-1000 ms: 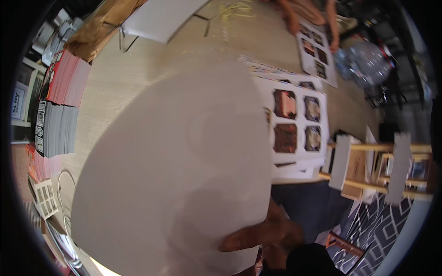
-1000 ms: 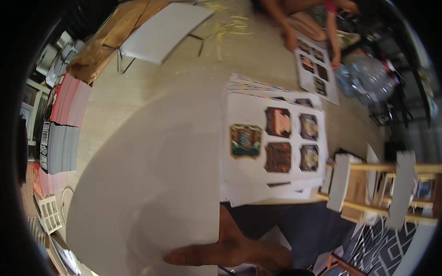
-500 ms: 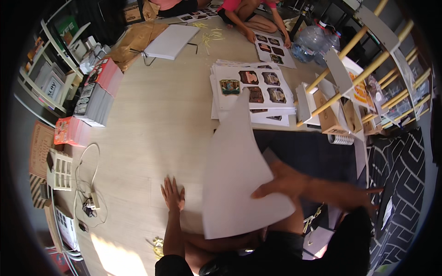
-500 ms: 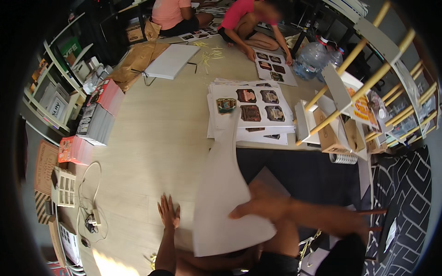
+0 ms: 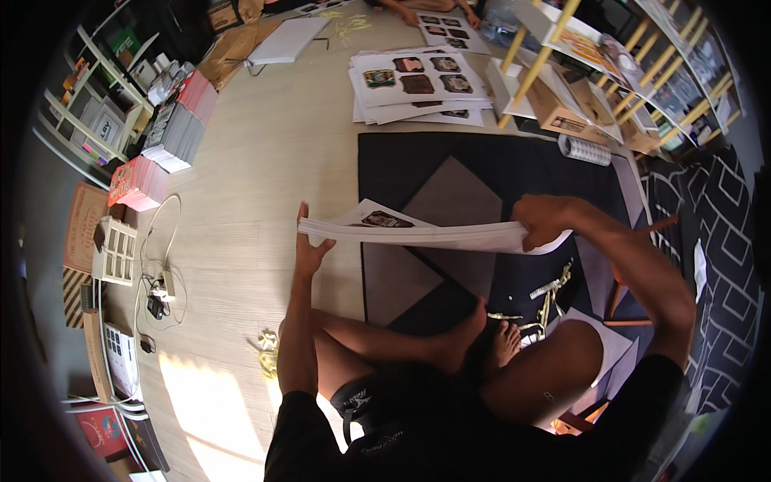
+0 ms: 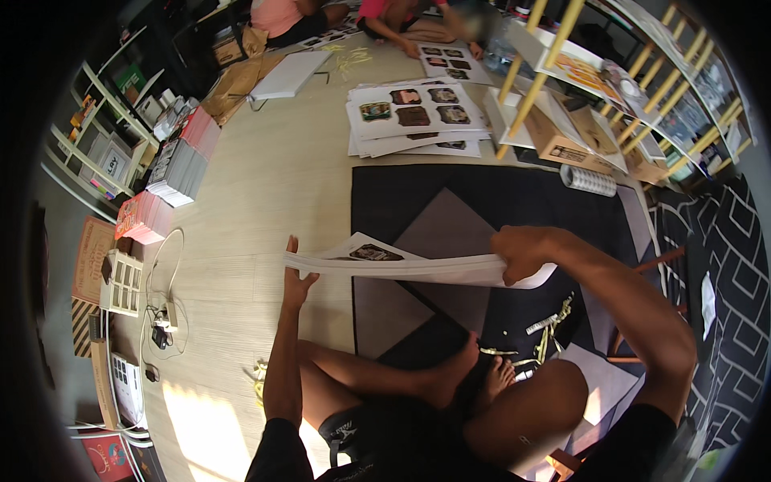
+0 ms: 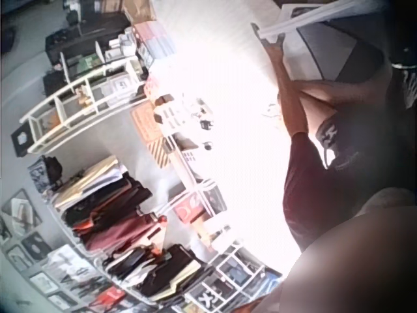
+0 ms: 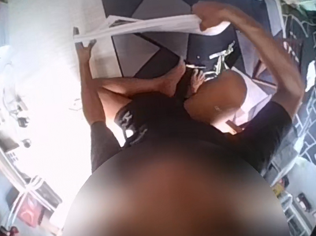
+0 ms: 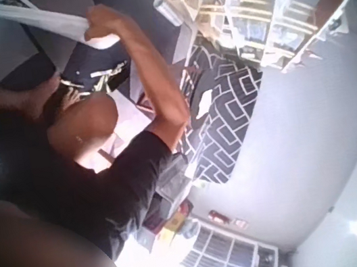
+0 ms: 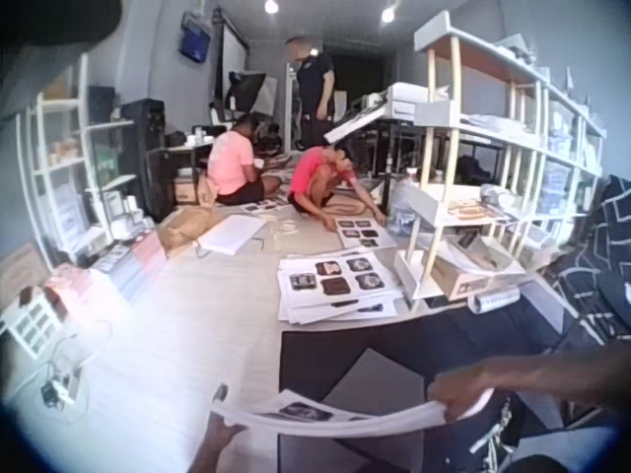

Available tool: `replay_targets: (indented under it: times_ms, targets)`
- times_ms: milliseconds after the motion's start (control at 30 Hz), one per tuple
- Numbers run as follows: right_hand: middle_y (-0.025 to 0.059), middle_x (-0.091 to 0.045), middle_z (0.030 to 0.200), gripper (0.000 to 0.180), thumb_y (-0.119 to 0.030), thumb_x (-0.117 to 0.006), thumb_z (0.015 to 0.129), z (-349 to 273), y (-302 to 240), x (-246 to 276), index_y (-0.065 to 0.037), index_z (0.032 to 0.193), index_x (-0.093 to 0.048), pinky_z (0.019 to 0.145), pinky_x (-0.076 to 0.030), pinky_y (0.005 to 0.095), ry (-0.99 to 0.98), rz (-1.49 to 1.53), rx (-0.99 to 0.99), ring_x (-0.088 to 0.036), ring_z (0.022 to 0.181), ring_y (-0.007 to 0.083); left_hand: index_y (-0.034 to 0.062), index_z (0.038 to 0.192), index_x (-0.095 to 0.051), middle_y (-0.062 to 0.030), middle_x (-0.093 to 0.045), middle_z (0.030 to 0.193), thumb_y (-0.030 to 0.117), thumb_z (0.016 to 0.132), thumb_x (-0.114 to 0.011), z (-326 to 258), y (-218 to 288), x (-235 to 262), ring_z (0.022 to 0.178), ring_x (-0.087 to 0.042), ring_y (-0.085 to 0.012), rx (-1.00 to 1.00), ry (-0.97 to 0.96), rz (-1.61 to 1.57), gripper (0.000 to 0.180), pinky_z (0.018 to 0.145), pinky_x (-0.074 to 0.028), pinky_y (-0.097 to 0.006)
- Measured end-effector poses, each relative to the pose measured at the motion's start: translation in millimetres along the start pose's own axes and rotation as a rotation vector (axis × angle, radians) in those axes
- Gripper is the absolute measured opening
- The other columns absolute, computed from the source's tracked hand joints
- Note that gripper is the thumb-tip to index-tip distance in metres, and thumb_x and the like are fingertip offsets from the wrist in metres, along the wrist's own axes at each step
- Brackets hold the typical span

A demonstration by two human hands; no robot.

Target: The person sits on the floor and sorts through a stack of printed sheets containing card designs. They lift, flip, and separate the sheets, occasionally placing them into piles on the floor.

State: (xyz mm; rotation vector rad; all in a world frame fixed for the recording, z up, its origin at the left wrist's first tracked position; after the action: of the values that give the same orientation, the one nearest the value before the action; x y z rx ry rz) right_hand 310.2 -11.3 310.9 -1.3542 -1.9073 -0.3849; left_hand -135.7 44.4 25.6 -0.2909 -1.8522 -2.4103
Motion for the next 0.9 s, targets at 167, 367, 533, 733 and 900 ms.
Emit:
replay_targets:
  times_ms: [167,367,533,733,900]
  targets:
    - [0.0238,-0.071,0.085,0.035,-0.025,-0.081,0.069,-41.2,33.4,-47.4,0.003,0.09,-0.074,0.078,-0.057,0.0431,0.135,0.017,-0.068,-0.071,0.084,0.039,-0.0034,0.125,-0.057,-0.0105,-0.065,0.112,0.019,0.092,-0.074,11.3,75.7,-51.6,0.11,-0.058,-0.0184,0.044,-0.025,-0.468,0.043,0.097,-0.046,-0.034]
    - [0.0241,-0.069,0.079,0.027,-0.018,-0.072,0.064,-79.7,75.9,-42.9,0.003,0.081,-0.071,0.077,-0.057,0.0431,0.39,0.099,-0.206,-0.069,0.083,0.0393,-0.0032,0.126,-0.055,-0.0111,-0.064,0.113,0.029,0.093,-0.073,-11.5,149.7,-90.9,0.108,-0.059,-0.0196,-0.055,0.123,-0.326,0.05,0.095,-0.046,-0.034]
    - [0.0232,-0.072,0.089,0.042,-0.024,-0.08,0.062,-67.7,86.9,-84.1,-0.002,0.097,-0.074,0.085,-0.057,0.0418,0.524,0.06,-0.294,-0.069,0.09,0.041,-0.0054,0.135,-0.049,-0.0164,-0.06,0.127,0.028,0.093,-0.071,-47.1,109.2,-98.9,0.116,-0.057,-0.0233,-0.001,-0.003,-0.122,0.058,0.101,-0.043,-0.037]
    - [0.0263,-0.05,0.142,0.111,-0.039,-0.094,0.058,-102.2,146.2,-208.6,0.001,0.147,-0.04,0.112,-0.037,0.0406,1.301,0.775,-0.356,-0.049,0.134,0.0356,-0.0076,0.141,-0.041,-0.0189,-0.049,0.143,0.01,0.093,-0.068,-66.7,119.0,-121.0,0.136,-0.044,-0.0273,-0.065,0.11,-0.22,0.057,0.114,-0.032,-0.04]
    - [0.0216,-0.042,0.148,0.094,-0.03,-0.081,0.083,-14.7,132.7,-283.3,0.005,0.151,-0.026,0.116,-0.029,0.0413,1.662,1.292,-0.098,-0.039,0.14,0.0299,-0.0081,0.143,-0.043,-0.0183,-0.051,0.142,0.016,0.097,-0.065,-85.1,129.6,-158.0,0.132,-0.046,-0.0246,-0.165,0.394,0.019,0.057,0.111,-0.035,-0.037]
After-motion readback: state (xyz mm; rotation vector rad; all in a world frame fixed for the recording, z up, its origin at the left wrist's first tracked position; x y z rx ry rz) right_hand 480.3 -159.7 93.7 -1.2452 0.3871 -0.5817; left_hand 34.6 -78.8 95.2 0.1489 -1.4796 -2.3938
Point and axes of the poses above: each hand's wrist, its own z-axis towards the middle knuckle, its own x-axis out of the back of the hand, y = z × x, the point moved 2 cm from there along z, towards the middle knuckle
